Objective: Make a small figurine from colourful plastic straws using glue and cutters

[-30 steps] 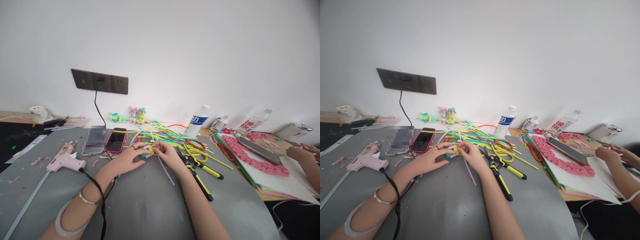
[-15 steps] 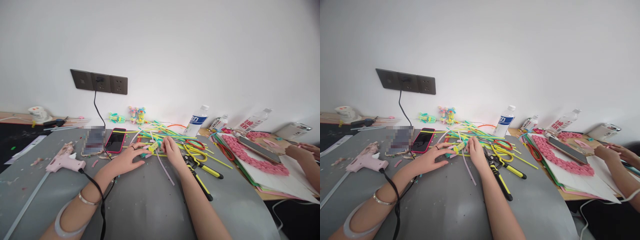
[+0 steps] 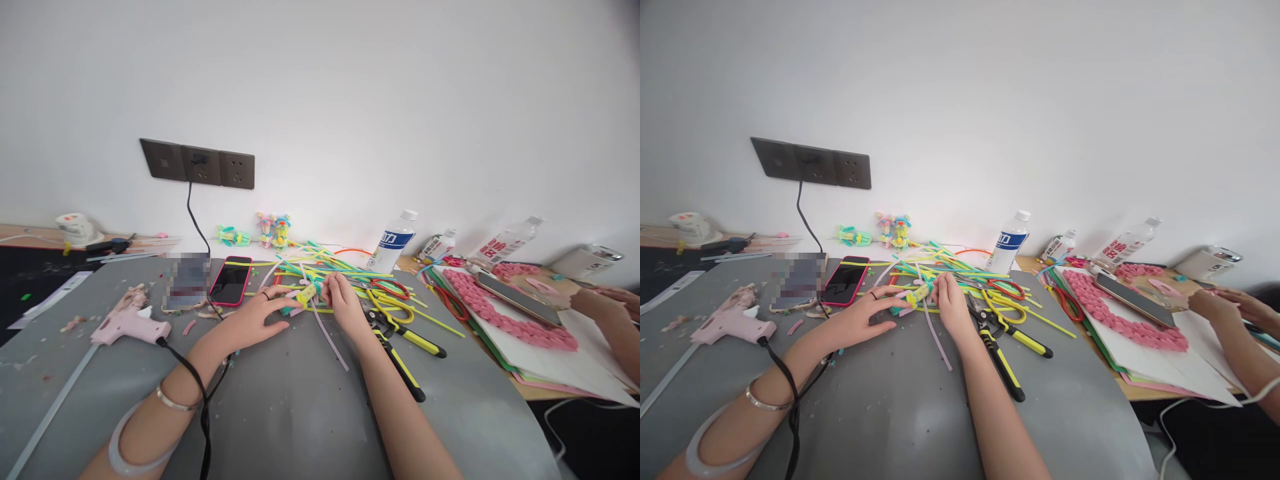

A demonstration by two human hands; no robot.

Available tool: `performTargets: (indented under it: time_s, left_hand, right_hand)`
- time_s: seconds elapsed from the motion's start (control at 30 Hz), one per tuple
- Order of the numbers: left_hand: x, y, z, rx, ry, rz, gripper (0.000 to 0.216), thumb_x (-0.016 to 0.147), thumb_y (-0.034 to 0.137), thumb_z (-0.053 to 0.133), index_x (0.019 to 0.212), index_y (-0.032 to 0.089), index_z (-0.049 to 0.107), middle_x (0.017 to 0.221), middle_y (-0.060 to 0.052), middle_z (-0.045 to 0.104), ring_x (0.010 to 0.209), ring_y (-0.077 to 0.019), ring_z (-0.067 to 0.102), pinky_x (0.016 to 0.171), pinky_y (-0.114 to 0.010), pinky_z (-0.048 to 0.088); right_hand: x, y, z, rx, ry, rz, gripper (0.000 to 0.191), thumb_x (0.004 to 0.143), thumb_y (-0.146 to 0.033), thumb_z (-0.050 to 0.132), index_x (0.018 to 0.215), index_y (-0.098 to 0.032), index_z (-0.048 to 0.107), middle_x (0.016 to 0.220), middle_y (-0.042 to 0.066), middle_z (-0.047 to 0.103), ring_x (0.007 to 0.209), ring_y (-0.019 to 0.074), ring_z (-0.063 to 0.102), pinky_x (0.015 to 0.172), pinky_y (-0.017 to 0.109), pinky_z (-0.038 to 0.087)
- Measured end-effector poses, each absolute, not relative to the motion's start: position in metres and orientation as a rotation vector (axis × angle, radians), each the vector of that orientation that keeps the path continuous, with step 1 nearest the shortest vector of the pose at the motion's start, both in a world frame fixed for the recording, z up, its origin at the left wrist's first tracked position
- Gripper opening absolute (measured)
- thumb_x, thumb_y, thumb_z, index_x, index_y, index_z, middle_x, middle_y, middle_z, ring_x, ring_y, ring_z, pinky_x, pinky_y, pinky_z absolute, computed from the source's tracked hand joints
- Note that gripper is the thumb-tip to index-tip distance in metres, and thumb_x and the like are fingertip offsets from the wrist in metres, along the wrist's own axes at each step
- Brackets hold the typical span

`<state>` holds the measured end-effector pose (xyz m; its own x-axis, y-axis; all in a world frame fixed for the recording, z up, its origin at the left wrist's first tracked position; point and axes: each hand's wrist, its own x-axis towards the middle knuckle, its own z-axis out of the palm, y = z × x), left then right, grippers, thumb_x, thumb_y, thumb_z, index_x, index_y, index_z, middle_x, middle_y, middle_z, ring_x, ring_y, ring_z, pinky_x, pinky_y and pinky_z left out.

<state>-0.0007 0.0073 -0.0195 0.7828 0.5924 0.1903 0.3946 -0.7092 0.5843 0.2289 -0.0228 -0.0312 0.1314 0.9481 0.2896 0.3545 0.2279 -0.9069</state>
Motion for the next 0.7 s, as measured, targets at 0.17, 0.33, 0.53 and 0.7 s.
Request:
performTargets:
  time_s: [0.17,0.33,0.53,0.7]
  left_hand:
    - [-0.0011,0.0068,-0.0187,2.448,0.722,0.517,0.040,0.090,0.022,0.060,0.129,0.033,0.062,0.145,-0.007,0.048,0.136,-0.0282,0.046,0.112,-0.044,0.041]
    - [-0.0016,0.0068,-0.0193,2.450,0.722,0.520,0.040,0.090,0.022,0.060,0.129,0.033,0.062,0.146,-0.007,0.048,0.137,-0.0284,0.045,0.113,-0.044,0.040]
    - [-0.0023,0.0076,-0.0220,2.448,0.712,0.555,0.040,0.090,0.024,0.061,0.129,0.035,0.062,0.145,-0.006,0.049,0.137,-0.0284,0.045,0.112,-0.043,0.042]
    - [-0.0023,0.0070,-0.0213,2.440,0.721,0.535,0.041,0.090,0.022,0.060,0.129,0.034,0.062,0.146,-0.006,0.048,0.137,-0.0288,0.045,0.112,-0.045,0.042]
  right_hand:
    - [0.2297,-0.0224,-0.0331,-1.296,-1.426,0.664,0.032,0.101,-0.050,0.031,0.080,-0.026,0.035,0.056,-0.006,0.039,0.051,0.0158,0.035,0.053,0.031,0.029]
    - [0.2292,-0.0234,-0.0321,-1.299,-1.425,0.653,0.033,0.101,-0.052,0.031,0.080,-0.026,0.035,0.057,-0.006,0.039,0.051,0.0157,0.036,0.053,0.031,0.030]
    - [0.2264,-0.0271,-0.0274,-1.348,-1.533,0.762,0.036,0.096,-0.057,0.043,0.079,-0.024,0.042,0.055,-0.007,0.035,0.047,0.0126,0.030,0.049,0.028,0.024]
    - [0.2237,-0.0286,-0.0264,-1.343,-1.649,0.839,0.031,0.090,-0.051,0.058,0.080,-0.023,0.050,0.051,-0.010,0.034,0.047,0.0113,0.028,0.050,0.026,0.021]
